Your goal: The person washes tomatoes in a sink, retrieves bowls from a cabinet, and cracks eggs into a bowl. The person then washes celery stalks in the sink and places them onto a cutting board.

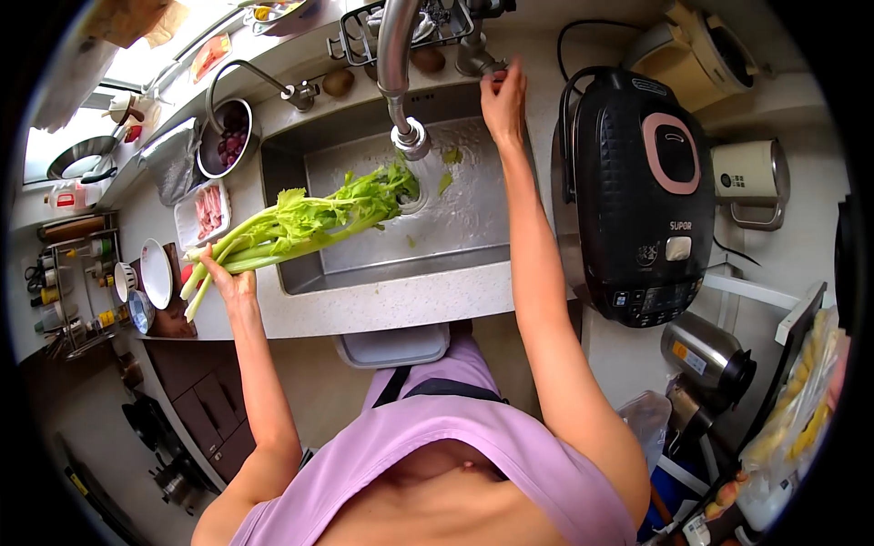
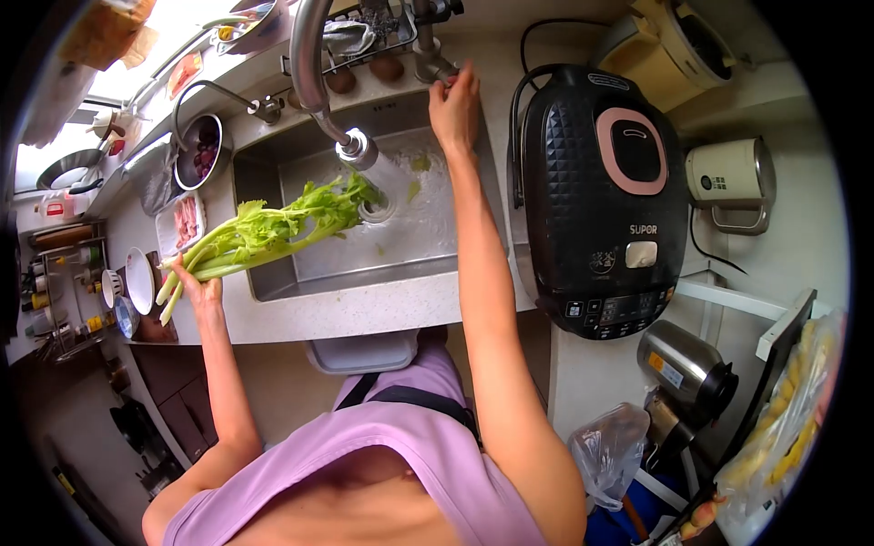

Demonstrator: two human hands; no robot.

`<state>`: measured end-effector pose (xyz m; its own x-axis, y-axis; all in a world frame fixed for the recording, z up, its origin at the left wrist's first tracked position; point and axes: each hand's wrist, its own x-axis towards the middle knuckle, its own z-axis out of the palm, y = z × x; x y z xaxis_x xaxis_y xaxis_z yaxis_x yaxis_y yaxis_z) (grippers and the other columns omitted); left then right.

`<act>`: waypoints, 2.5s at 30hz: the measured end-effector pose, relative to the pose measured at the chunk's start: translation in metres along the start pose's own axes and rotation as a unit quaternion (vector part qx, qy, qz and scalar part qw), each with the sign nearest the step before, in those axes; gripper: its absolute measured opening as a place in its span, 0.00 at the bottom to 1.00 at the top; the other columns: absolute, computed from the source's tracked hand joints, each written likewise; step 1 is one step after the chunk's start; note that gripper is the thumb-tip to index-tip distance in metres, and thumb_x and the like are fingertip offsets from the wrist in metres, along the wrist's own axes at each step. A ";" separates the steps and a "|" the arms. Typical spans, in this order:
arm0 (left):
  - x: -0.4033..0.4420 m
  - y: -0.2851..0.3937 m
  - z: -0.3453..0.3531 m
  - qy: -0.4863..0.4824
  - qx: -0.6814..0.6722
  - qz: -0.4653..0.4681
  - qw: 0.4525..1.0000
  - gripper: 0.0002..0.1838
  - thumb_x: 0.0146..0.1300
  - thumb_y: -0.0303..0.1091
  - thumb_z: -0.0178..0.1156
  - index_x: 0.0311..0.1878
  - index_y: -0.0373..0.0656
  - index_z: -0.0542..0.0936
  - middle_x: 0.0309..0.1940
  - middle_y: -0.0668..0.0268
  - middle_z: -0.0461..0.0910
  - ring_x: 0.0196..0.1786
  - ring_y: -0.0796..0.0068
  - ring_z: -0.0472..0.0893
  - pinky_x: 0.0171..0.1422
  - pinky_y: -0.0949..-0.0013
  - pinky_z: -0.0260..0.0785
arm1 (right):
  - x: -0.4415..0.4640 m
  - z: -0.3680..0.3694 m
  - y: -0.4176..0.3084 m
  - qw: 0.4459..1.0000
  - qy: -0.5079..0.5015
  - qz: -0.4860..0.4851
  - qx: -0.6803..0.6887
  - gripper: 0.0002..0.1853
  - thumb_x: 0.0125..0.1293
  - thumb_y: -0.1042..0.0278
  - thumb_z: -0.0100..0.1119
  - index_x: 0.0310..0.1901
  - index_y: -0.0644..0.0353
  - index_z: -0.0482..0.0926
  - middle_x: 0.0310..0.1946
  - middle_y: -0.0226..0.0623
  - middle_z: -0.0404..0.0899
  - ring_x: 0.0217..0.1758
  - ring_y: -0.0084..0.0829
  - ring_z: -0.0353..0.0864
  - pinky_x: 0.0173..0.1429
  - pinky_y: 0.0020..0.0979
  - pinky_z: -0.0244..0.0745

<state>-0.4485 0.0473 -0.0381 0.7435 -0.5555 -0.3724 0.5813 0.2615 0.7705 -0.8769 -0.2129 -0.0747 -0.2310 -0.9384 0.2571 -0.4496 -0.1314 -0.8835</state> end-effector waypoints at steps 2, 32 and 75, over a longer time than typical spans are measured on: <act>0.000 -0.006 -0.001 -0.005 -0.012 0.004 1.000 0.13 0.56 0.40 0.64 0.39 0.43 0.76 0.35 0.64 0.79 0.40 0.66 0.79 0.52 0.59 0.74 | 0.001 0.002 -0.003 0.994 0.000 -0.051 -0.096 0.29 0.62 0.69 0.53 0.63 0.69 0.58 0.45 0.50 0.71 0.44 0.43 0.76 0.48 0.39 0.72; 0.027 -0.009 0.004 0.014 -0.012 -0.002 1.000 0.17 0.55 0.42 0.64 0.44 0.42 0.77 0.42 0.62 0.80 0.47 0.61 0.79 0.59 0.53 0.71 | -0.116 0.018 0.000 0.896 -0.391 -0.209 0.038 0.06 0.64 0.69 0.48 0.40 0.60 0.70 0.28 0.45 0.76 0.34 0.46 0.76 0.38 0.40 0.71; -0.011 0.031 0.064 -0.429 -0.085 -0.028 0.899 0.15 0.45 0.31 0.57 0.38 0.49 0.65 0.25 0.73 0.67 0.30 0.81 0.68 0.47 0.71 0.60 | -0.148 0.005 -0.016 0.831 -0.388 -0.391 -0.077 0.04 0.58 0.74 0.51 0.36 0.56 0.73 0.28 0.33 0.68 0.36 0.36 0.72 0.39 0.35 0.71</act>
<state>-0.4601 0.0106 0.0229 0.2261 -0.9567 0.1835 0.7056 0.2907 0.6462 -0.8309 -0.0734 -0.1005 0.7831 -0.5167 0.3462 -0.3191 -0.8116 -0.4893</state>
